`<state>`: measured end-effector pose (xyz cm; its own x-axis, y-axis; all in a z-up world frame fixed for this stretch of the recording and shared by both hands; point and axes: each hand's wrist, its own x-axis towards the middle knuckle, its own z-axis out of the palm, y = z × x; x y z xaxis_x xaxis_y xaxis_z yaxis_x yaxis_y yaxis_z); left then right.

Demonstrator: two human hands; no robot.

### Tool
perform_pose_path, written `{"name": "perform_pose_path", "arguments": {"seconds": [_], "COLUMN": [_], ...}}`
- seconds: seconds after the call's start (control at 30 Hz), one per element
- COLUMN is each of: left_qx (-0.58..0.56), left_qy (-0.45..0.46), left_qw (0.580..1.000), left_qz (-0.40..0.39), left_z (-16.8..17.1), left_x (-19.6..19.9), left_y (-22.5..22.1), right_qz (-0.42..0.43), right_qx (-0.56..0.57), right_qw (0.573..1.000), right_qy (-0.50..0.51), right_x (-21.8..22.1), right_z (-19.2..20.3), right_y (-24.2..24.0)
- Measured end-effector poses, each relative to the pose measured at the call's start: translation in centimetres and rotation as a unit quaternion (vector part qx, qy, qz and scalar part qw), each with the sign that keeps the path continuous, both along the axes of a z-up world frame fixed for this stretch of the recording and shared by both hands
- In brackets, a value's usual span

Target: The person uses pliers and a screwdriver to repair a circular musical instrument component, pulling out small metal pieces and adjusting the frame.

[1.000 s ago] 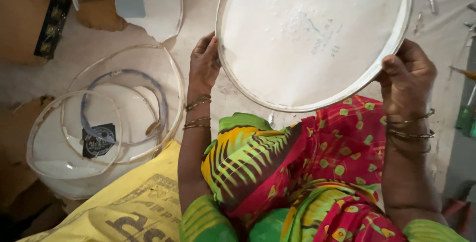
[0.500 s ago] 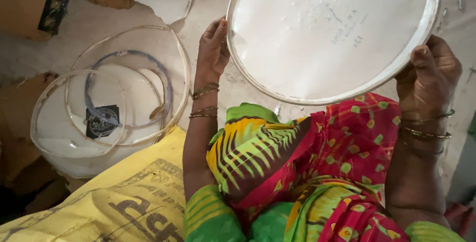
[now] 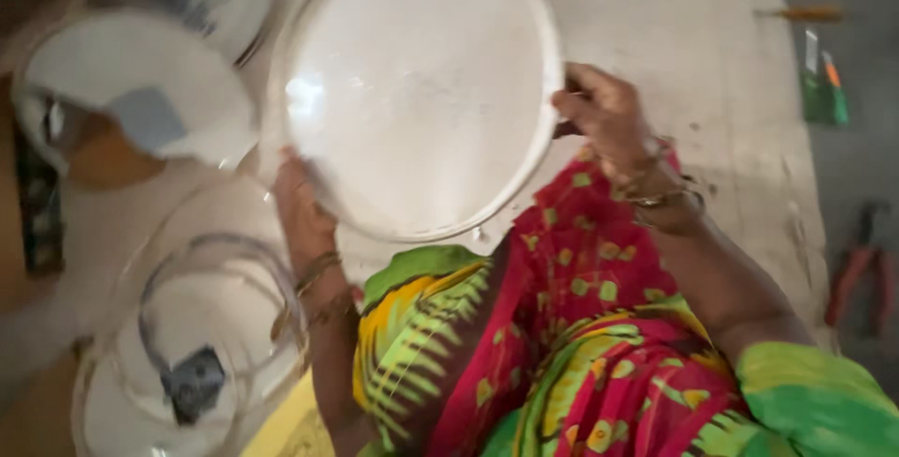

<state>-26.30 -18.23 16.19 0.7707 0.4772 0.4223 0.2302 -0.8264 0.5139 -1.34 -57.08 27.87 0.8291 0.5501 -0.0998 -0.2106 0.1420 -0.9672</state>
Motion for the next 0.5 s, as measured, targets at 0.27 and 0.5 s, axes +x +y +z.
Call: {"name": "perform_pose_path", "arguments": {"seconds": [0.27, 0.5], "left_qx": [-0.525, -0.55], "left_qy": [-0.096, -0.232], "left_qw": [0.778, 0.782], "left_qz": [0.331, 0.177], "left_z": [13.5, 10.2], "left_x": [6.1, 4.9], "left_y": [-6.1, -3.1], "right_qz": [-0.18, -0.081], "right_qx": [-0.229, -0.745], "right_qw": [0.943, 0.619], "right_qy": [-0.16, -0.235], "right_x": [5.0, 0.2], "right_z": [-15.8, -21.2], "right_y": [-20.3, -50.0]}}
